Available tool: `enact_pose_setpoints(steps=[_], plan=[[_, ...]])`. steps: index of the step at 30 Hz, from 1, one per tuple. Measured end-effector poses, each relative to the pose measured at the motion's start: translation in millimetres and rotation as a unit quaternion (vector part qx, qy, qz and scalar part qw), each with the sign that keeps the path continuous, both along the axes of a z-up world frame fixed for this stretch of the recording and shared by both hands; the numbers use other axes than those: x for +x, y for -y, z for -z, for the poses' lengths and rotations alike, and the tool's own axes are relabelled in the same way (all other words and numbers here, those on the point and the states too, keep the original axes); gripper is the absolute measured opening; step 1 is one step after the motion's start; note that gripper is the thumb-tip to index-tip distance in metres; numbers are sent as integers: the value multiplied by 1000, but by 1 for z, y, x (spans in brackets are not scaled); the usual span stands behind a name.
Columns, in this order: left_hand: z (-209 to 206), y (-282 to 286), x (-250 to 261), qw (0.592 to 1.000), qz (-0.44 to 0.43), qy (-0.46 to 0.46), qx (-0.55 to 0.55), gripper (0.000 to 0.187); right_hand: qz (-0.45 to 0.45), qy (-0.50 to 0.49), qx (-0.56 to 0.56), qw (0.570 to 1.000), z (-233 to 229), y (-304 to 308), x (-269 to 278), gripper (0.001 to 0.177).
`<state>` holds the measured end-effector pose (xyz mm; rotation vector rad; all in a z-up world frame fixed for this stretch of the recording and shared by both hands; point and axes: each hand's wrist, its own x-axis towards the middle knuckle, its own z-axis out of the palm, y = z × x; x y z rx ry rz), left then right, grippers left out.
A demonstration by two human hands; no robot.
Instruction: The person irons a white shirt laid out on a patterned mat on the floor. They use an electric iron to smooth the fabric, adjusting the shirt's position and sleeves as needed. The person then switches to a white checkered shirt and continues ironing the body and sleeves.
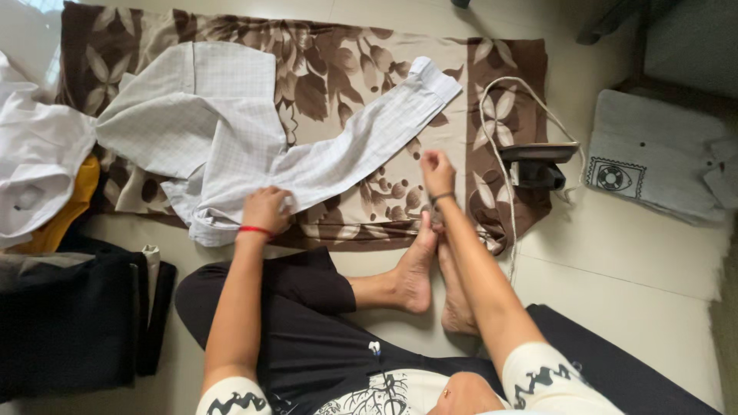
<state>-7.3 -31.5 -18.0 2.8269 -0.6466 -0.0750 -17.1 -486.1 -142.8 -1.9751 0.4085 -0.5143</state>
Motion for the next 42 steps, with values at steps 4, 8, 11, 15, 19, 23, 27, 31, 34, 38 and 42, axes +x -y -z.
enact_pose_setpoints(steps=[4,8,11,15,19,23,27,31,34,38,42], plan=[[5,16,8,998,37,21,-40,37,92,-40,190,977,7,18,77,25],[-10,21,6,996,49,-53,58,77,191,-57,360,911,0,28,137,27],[-13,20,11,986,43,-111,115,90,191,-89,350,913,-3,35,162,29],[-1,14,19,972,42,-154,172,103,192,-230,156,941,-4,41,169,31],[20,11,19,970,55,-131,195,106,247,107,106,957,3,55,131,28],[13,16,15,950,86,-157,254,105,299,73,264,914,15,74,42,28],[-2,25,11,943,91,-196,254,106,343,-5,441,829,24,68,-17,35],[6,23,7,971,78,-161,160,84,247,57,232,939,20,76,-27,20],[24,24,9,987,66,-117,93,60,139,107,-31,984,1,95,5,12],[38,19,15,991,56,-91,81,55,-18,47,-226,973,-40,116,48,13],[31,15,20,984,37,-124,126,77,-162,-105,-309,931,-59,134,76,27]])
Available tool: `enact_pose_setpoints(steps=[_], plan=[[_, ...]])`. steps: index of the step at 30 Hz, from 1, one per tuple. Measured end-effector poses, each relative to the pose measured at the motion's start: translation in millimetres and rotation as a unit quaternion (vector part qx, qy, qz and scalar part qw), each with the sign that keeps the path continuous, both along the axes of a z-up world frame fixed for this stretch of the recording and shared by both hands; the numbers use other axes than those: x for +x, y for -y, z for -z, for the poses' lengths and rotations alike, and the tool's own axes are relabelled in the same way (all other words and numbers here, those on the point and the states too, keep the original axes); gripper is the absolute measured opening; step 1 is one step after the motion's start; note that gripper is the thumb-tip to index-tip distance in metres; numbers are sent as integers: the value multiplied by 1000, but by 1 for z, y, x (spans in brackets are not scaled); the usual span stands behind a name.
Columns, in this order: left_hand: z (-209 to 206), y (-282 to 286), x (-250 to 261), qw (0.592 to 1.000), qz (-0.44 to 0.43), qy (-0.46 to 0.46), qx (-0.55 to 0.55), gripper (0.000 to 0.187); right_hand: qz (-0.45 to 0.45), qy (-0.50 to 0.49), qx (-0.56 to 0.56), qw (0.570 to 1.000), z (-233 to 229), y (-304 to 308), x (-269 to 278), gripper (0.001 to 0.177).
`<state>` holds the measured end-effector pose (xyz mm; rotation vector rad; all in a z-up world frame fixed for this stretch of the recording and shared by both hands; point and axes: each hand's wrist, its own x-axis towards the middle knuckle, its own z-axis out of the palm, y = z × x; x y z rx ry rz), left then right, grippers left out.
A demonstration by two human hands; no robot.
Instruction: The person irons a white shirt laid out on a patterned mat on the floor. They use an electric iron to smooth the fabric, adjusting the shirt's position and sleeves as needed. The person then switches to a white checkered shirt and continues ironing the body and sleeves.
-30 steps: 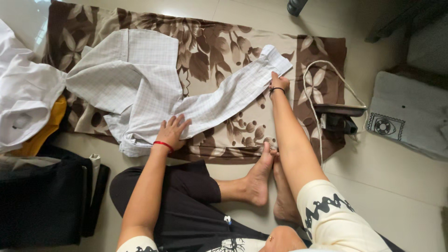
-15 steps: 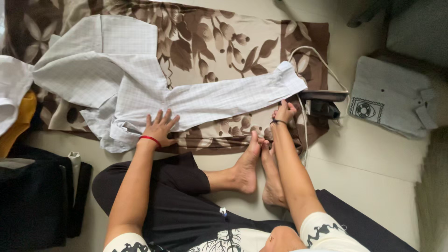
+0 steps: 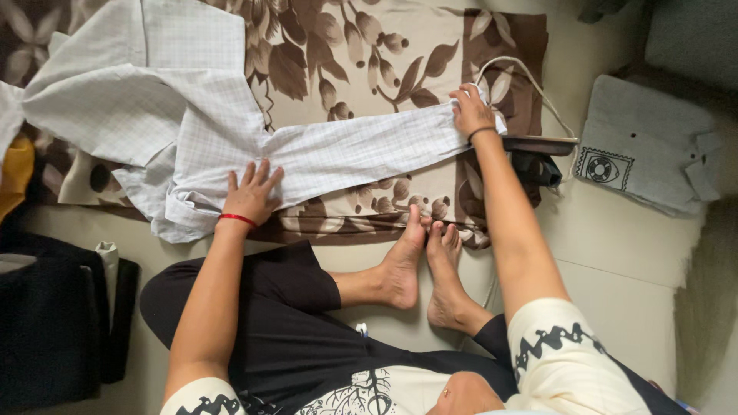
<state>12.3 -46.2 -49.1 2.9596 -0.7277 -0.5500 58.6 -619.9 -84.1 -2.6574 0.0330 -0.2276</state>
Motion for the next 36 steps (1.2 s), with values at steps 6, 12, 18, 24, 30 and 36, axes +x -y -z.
enact_pose_setpoints(steps=[6,12,18,24,30,36], plan=[[-11,4,0,999,-14,-31,27,87,-40,-165,-124,978,9,34,37,16],[-8,3,0,999,-12,-25,27,87,-65,-173,-208,961,4,27,49,16],[3,0,1,1000,-3,-10,29,87,31,-133,-187,973,-18,-1,35,30],[-1,1,1,999,-11,-32,27,90,25,32,-120,992,-12,-20,2,25],[1,1,-1,1000,-12,-14,8,87,-49,24,-135,989,25,-65,-31,60],[-10,5,0,1000,-6,-2,-4,82,-41,-55,-147,987,8,-81,-42,68]])
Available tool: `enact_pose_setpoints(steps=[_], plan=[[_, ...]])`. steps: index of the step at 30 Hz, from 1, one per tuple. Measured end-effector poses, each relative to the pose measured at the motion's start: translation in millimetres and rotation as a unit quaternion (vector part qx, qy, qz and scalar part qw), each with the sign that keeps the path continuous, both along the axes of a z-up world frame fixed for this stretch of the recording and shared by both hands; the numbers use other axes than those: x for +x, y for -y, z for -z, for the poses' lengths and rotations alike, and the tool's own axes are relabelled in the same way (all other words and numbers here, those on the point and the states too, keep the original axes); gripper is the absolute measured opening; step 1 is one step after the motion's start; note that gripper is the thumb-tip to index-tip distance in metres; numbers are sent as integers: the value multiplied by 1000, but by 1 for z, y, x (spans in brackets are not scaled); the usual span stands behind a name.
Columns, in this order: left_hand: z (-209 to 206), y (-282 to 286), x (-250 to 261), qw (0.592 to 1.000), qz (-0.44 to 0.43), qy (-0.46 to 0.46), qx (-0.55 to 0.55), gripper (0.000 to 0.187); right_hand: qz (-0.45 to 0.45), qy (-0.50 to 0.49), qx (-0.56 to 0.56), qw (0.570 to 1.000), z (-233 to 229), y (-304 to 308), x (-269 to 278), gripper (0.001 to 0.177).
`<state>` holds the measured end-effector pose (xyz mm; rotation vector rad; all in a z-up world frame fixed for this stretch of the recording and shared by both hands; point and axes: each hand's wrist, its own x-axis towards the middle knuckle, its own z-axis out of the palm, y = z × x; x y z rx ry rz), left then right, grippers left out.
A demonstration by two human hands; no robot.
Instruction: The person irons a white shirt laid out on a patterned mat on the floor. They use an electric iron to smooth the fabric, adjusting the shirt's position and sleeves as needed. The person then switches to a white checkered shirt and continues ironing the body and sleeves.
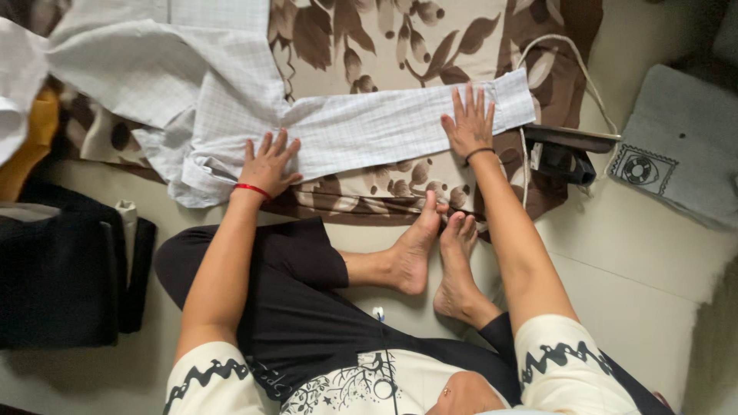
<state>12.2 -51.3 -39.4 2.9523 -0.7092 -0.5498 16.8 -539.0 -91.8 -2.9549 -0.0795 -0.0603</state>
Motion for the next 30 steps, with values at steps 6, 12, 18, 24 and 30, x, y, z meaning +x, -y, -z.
enact_pose_setpoints(steps=[6,12,18,24,30], plan=[[-11,-5,-1,971,-12,145,-191,45,24,170,262,950,-37,-13,-93,25],[-6,-13,32,951,-55,201,-228,37,353,133,496,782,8,62,-186,31],[21,11,82,958,24,228,-175,54,345,292,418,788,24,119,-189,47],[37,20,91,975,13,171,-142,37,426,131,211,870,12,137,-161,54],[34,15,90,970,-5,204,-130,20,248,252,472,807,-53,154,-68,45]])
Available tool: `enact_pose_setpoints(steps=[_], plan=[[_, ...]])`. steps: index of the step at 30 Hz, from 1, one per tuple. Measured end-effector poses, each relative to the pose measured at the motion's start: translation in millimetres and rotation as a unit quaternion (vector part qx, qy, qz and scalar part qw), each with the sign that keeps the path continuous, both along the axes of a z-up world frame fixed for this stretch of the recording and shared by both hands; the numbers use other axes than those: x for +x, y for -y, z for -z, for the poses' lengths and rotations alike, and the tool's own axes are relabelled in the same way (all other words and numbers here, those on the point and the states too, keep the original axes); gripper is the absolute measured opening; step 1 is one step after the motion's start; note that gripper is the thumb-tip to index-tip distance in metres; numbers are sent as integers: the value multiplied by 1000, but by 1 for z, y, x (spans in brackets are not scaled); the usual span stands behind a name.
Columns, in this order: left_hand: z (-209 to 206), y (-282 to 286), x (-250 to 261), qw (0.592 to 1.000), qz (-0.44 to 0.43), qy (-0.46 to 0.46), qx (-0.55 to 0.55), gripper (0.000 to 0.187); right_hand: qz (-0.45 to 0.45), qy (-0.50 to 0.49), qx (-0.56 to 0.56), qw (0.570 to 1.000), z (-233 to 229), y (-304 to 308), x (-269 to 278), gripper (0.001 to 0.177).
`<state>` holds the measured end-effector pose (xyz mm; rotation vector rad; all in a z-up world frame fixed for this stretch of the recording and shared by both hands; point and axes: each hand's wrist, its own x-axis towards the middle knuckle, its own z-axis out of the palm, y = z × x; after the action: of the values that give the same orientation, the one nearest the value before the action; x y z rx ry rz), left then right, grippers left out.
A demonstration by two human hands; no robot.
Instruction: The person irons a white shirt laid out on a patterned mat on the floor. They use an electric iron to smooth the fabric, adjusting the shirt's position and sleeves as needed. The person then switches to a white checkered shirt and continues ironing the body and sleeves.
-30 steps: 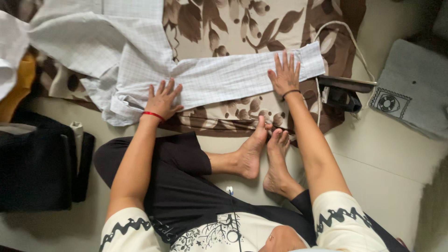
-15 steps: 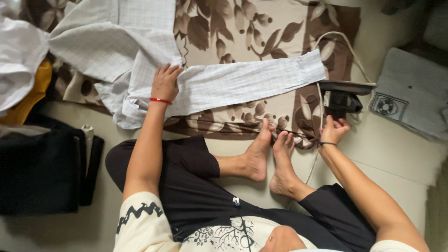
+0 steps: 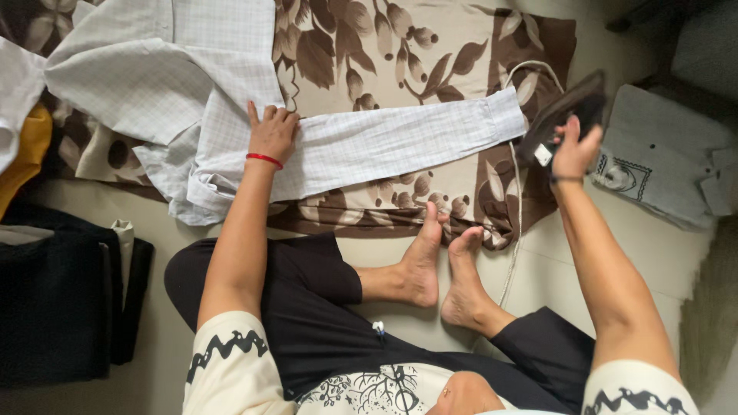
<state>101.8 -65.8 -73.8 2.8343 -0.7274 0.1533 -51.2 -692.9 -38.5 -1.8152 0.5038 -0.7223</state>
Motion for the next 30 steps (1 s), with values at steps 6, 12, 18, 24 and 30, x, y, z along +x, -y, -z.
enact_pose_setpoints(steps=[6,12,18,24,30], plan=[[-2,2,5,997,51,51,-12,23,-127,-160,-25,979,-100,-81,39,48],[-8,5,18,995,48,-79,29,35,-355,-173,-364,843,-81,-180,88,60],[-13,-1,21,998,37,8,45,33,-516,-153,-533,653,-48,-226,109,66],[-32,-5,31,998,54,-8,8,41,-452,-220,-498,706,-48,-238,109,72],[-33,-18,43,995,0,-78,-61,37,-343,-281,-448,776,-49,-257,124,72]])
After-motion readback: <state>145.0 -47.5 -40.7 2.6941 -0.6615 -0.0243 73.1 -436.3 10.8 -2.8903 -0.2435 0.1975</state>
